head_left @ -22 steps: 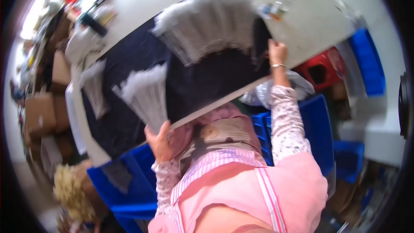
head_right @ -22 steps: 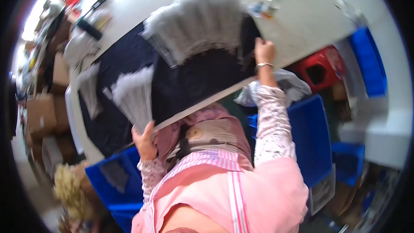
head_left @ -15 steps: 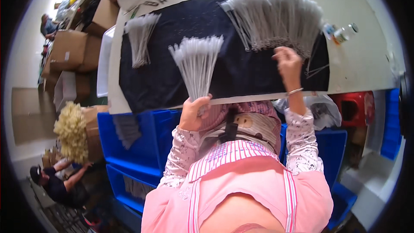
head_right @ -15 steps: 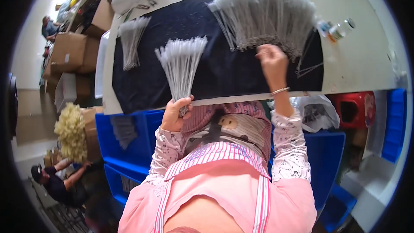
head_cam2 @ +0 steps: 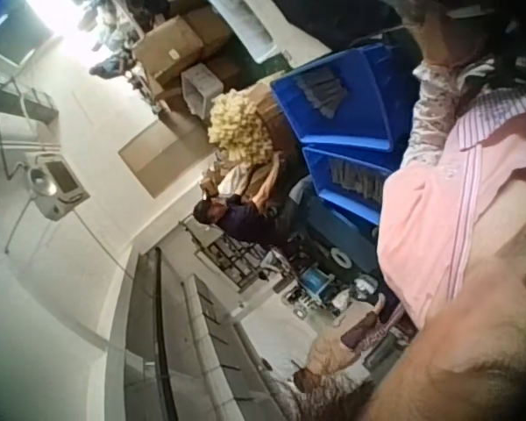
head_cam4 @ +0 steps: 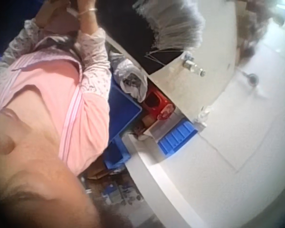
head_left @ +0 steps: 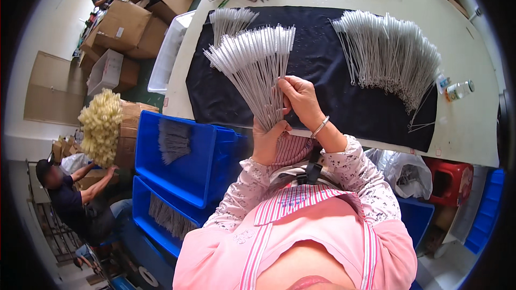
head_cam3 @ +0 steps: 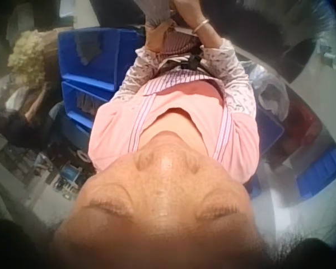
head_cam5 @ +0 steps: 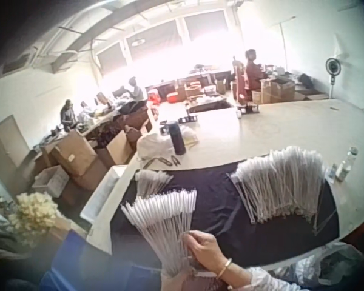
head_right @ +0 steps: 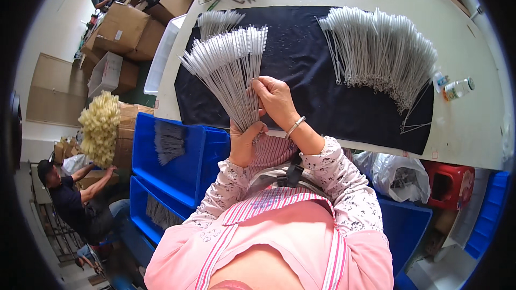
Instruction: The person gathers bundles of white bristle brushes from a table and places them into blue plastic bins. They repeatedly pick up groups of brushes, align them, and deposit them into the bins.
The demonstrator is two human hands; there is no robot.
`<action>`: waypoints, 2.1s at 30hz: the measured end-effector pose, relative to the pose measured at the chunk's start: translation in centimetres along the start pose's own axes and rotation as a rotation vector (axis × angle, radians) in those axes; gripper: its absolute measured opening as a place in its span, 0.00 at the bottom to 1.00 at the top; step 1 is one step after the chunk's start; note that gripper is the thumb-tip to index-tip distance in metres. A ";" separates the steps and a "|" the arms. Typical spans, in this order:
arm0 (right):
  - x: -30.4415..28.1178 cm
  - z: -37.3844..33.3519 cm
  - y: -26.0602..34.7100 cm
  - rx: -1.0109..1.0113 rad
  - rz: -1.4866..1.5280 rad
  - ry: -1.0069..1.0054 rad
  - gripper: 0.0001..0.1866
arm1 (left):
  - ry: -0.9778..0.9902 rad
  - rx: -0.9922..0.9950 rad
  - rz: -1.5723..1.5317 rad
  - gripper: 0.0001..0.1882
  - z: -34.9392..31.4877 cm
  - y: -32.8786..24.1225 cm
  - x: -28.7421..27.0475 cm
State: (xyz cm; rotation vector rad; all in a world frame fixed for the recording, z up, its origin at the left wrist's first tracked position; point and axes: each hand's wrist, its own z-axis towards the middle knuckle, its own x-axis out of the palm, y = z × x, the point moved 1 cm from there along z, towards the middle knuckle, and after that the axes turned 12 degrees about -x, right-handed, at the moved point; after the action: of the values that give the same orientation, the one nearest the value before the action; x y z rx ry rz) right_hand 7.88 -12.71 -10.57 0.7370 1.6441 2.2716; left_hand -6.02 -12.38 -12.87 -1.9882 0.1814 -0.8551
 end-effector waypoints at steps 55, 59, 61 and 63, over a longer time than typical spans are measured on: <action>0.5 5.8 -6.0 0.450 0.393 -0.104 0.10 | -0.129 -0.162 -0.151 0.22 5.3 -1.1 -2.3; 0.6 5.9 -5.4 0.482 0.467 -0.189 0.10 | -0.106 -0.176 -0.151 0.21 5.6 -1.4 -2.1; 0.3 6.0 -5.8 0.443 0.424 -0.162 0.09 | -0.088 -0.188 -0.146 0.20 5.8 -1.6 -1.8; 0.3 6.0 -5.1 0.443 0.390 -0.120 0.08 | -0.069 -0.200 -0.154 0.19 5.8 -1.5 -1.8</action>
State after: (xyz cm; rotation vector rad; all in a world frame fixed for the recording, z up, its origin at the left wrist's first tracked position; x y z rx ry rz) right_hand 10.35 -5.97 -13.86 1.3738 2.1226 2.0472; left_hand -4.01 -6.61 -14.46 -2.2387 0.0771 -0.8922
